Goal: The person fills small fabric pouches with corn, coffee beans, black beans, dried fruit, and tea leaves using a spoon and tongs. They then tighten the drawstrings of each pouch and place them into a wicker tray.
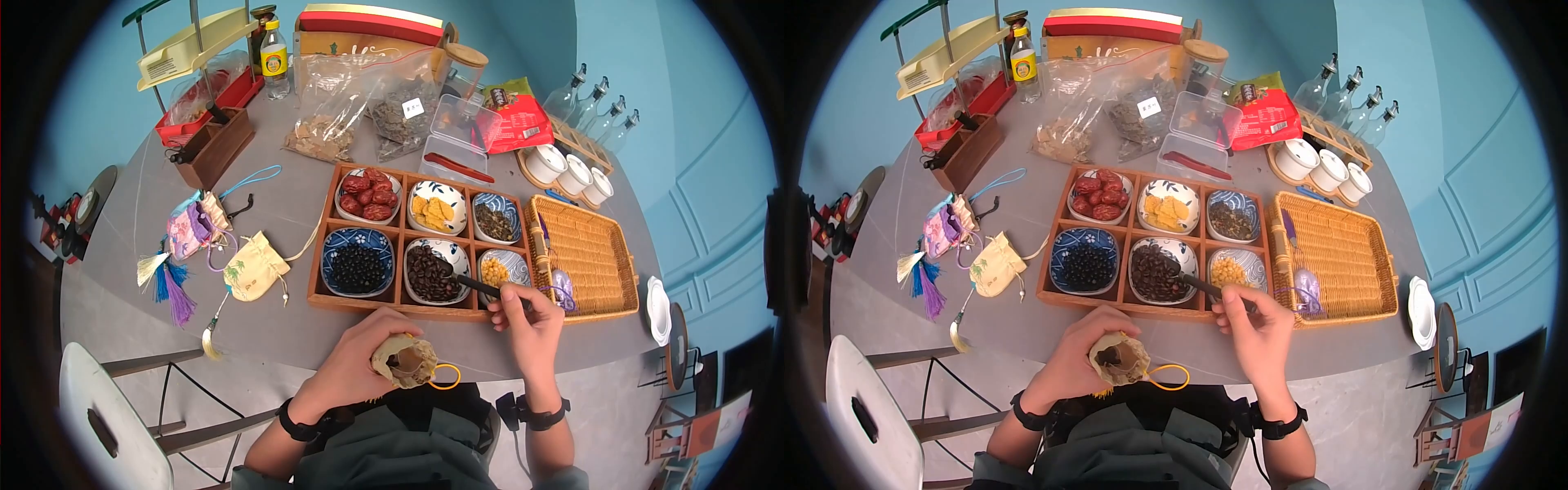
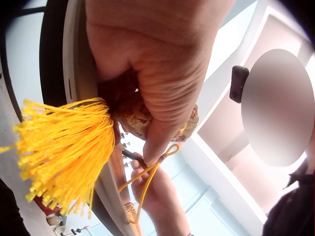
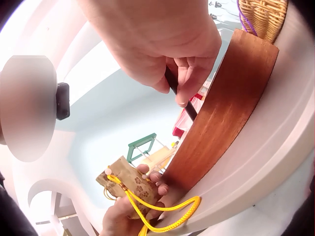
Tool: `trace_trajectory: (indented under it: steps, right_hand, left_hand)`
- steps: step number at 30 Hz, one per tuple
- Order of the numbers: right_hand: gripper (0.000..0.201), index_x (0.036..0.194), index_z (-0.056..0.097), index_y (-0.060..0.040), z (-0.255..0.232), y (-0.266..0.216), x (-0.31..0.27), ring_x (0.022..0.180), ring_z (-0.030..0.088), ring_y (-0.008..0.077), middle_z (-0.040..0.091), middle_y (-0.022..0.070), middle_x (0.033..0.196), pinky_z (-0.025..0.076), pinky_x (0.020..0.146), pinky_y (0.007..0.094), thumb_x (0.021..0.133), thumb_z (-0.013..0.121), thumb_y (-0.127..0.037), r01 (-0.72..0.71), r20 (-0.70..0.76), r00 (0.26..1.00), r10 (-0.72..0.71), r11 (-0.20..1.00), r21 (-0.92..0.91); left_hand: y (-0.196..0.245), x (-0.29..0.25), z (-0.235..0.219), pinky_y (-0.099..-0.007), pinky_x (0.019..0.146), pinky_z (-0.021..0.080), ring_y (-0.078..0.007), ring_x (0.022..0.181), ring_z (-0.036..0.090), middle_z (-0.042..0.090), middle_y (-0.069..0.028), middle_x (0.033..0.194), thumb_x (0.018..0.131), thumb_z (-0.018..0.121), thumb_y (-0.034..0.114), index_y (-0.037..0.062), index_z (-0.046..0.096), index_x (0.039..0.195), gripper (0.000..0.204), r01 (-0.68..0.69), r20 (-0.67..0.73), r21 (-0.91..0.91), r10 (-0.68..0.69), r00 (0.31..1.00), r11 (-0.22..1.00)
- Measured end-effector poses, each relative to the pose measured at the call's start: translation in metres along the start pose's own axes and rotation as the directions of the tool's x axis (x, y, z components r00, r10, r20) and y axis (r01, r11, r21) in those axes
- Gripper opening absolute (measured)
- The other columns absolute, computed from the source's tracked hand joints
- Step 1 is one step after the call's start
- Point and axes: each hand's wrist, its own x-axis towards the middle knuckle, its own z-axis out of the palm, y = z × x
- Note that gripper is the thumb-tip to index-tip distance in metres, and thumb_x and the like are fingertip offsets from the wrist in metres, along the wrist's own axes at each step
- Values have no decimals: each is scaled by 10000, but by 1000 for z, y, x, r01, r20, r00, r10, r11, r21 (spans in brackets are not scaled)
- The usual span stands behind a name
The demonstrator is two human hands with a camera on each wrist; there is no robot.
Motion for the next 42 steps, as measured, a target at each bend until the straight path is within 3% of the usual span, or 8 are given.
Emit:
trace_trajectory:
  steps: [4, 6, 26, 31, 33, 42]
  right_hand:
    - [218, 1091, 718, 43, -3, 5, 5, 698, 685, 128, 744, 121, 853, 566, 635, 255, 1019, 670, -156, -80, 13, 997, 79, 992, 99]
    - [228, 1099, 716, 47, -4, 6, 6, 698, 688, 133, 746, 125, 857, 570, 637, 260, 1026, 659, -162, -93, 8, 996, 93, 989, 118]
    - [276, 1167, 692, 45, -20, 12, -3, 681, 682, 138, 740, 128, 850, 569, 631, 258, 1043, 631, -193, -144, -30, 987, 158, 949, 280]
    - [277, 1167, 687, 52, -25, 5, -6, 673, 677, 139, 735, 131, 839, 565, 625, 259, 1043, 629, -188, -98, -47, 992, 115, 954, 283]
    - [276, 1169, 685, 55, -27, 1, -8, 672, 678, 141, 734, 134, 838, 565, 623, 260, 1043, 627, -184, -79, -49, 994, 98, 953, 291]
    - [251, 1120, 678, 69, -36, -22, -32, 619, 672, 167, 727, 163, 796, 555, 582, 273, 1031, 632, -161, 12, -48, 999, 3, 952, 306]
  left_hand:
    - [0, 0, -3, -357, 919, 529, -302, 1058, 656, 633, -106, 1140, 670, 865, -26, 77, 634, 1186, 575, -10, 28, -23, 11, 1000, 1000]
    - [-5, -1, -2, -328, 887, 504, -230, 1016, 635, 640, -75, 1089, 658, 917, 52, 72, 650, 1136, 548, -19, 2, -68, 19, 1000, 998]
    - [-8, 0, -2, -335, 892, 511, -223, 1033, 638, 651, -67, 1078, 641, 959, 95, 79, 643, 1125, 578, -14, -16, -56, 13, 1000, 998]
    - [-5, 0, -1, -334, 879, 515, -229, 1013, 646, 649, -71, 1076, 639, 969, 109, 82, 644, 1114, 576, -19, -18, -41, 18, 1000, 999]
    - [-1, 0, -2, -341, 904, 531, -258, 1030, 667, 655, -91, 1117, 667, 901, 4, 66, 641, 1162, 564, 3, 3, -61, -2, 1000, 998]
    - [2, 1, -2, -342, 889, 540, -257, 1007, 681, 664, -97, 1097, 683, 898, 16, 57, 639, 1158, 542, 4, -6, -41, -4, 1000, 999]
